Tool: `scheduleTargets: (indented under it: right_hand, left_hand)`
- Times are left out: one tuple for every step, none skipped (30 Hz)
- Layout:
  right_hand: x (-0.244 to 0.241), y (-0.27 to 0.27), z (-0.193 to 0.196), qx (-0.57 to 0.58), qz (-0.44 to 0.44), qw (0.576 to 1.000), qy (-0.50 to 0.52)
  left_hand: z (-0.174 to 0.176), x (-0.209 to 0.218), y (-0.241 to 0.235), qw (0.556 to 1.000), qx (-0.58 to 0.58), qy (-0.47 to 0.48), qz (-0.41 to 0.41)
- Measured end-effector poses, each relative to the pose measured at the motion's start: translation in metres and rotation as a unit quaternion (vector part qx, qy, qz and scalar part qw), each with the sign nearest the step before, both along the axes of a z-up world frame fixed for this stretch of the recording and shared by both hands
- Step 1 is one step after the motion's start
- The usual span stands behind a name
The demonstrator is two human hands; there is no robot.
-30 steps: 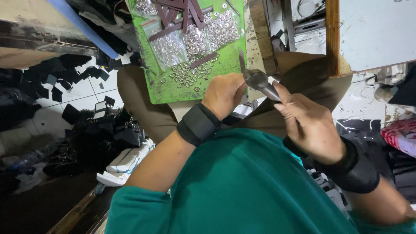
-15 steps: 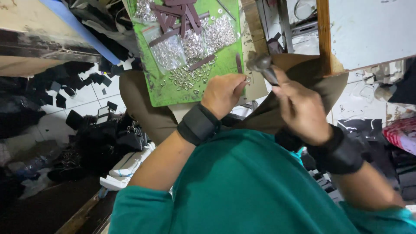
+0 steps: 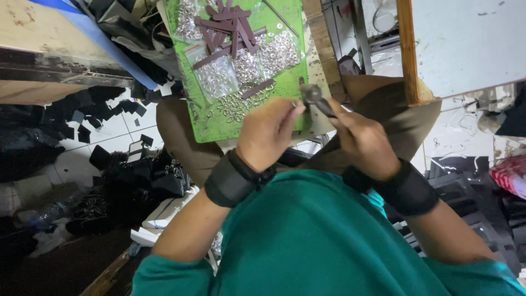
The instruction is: Assembling metal rivets onto small leather straps using a hammer.
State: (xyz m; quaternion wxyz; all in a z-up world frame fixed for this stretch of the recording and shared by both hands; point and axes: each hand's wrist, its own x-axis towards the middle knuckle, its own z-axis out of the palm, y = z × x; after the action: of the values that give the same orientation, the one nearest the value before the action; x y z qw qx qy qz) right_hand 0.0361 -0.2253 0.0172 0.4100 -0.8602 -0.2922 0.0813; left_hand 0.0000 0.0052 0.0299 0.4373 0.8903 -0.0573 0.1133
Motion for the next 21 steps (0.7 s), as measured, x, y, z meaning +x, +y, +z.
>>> scheduleTargets:
  right_hand:
    - [-0.002,-0.013,-0.009,0.001,0.003,1.000,0.000]
    - [-0.006,-0.026,-0.018,0.025,-0.015,0.999,-0.037]
    - [-0.009,-0.040,-0.027,0.048,-0.033,0.996,-0.073]
    - [-0.007,-0.044,0.000,0.047,-0.034,0.996,-0.074]
    - [-0.004,-0.047,0.029,-0.014,-0.068,0.996,-0.055]
    - [0.000,-0.050,0.057,-0.074,-0.100,0.991,-0.037]
    - [0.006,-0.060,0.060,-0.075,-0.100,0.991,-0.039]
    - [0.012,-0.069,0.064,-0.094,-0.099,0.986,-0.092]
    - [0.018,-0.079,0.068,-0.113,-0.097,0.978,-0.145]
    - [0.020,-0.085,0.065,-0.114,-0.095,0.978,-0.147]
    - [0.023,-0.092,0.062,-0.146,-0.114,0.965,-0.188]
    - [0.025,-0.098,0.059,-0.176,-0.132,0.949,-0.227]
    - [0.027,-0.101,0.057,-0.176,-0.130,0.949,-0.227]
    - [0.029,-0.103,0.054,-0.160,-0.141,0.953,-0.213]
    - [0.031,-0.105,0.051,-0.145,-0.153,0.957,-0.198]
    - [0.034,-0.108,0.045,-0.144,-0.152,0.958,-0.196]
    - [0.037,-0.111,0.040,-0.150,-0.152,0.951,-0.221]
    - [0.039,-0.115,0.034,-0.156,-0.153,0.944,-0.245]
    - [0.040,-0.114,0.034,-0.156,-0.154,0.945,-0.244]
    - [0.043,-0.114,0.034,-0.172,-0.154,0.937,-0.263]
    - [0.045,-0.114,0.034,-0.188,-0.155,0.928,-0.281]
  left_hand:
    - [0.007,0.006,0.006,1.000,0.001,0.000,0.003]
    - [0.014,0.010,0.011,1.000,-0.004,0.021,0.001]
    - [0.020,0.014,0.016,0.999,-0.009,0.041,0.000]
    - [0.015,0.016,0.015,0.999,-0.010,0.041,-0.001]
    - [0.011,0.018,0.013,0.998,0.009,0.055,0.012]
    - [0.007,0.021,0.012,0.997,0.028,0.069,0.026]
    - [-0.005,0.026,0.011,0.997,0.027,0.067,0.026]
    - [-0.017,0.029,0.009,0.994,0.033,0.097,0.023]
    - [-0.029,0.033,0.007,0.991,0.040,0.126,0.019]
    - [-0.035,0.035,0.004,0.991,0.039,0.125,0.021]
    - [-0.040,0.037,0.001,0.993,0.055,0.097,0.030]
    - [-0.045,0.039,-0.003,0.994,0.072,0.069,0.038]
    - [-0.050,0.042,-0.005,0.994,0.072,0.069,0.040]
    - [-0.055,0.046,-0.007,0.989,0.103,0.099,0.041]
    - [-0.060,0.050,-0.009,0.982,0.134,0.128,0.042]
    - [-0.063,0.052,-0.010,0.981,0.135,0.129,0.043]
    - [-0.067,0.054,-0.011,0.981,0.162,0.099,0.047]
    - [-0.071,0.056,-0.013,0.978,0.189,0.068,0.049]
    - [-0.074,0.058,-0.015,0.978,0.190,0.070,0.048]
    - [-0.077,0.060,-0.017,0.975,0.193,0.096,0.051]
    - [-0.080,0.063,-0.018,0.972,0.196,0.121,0.054]
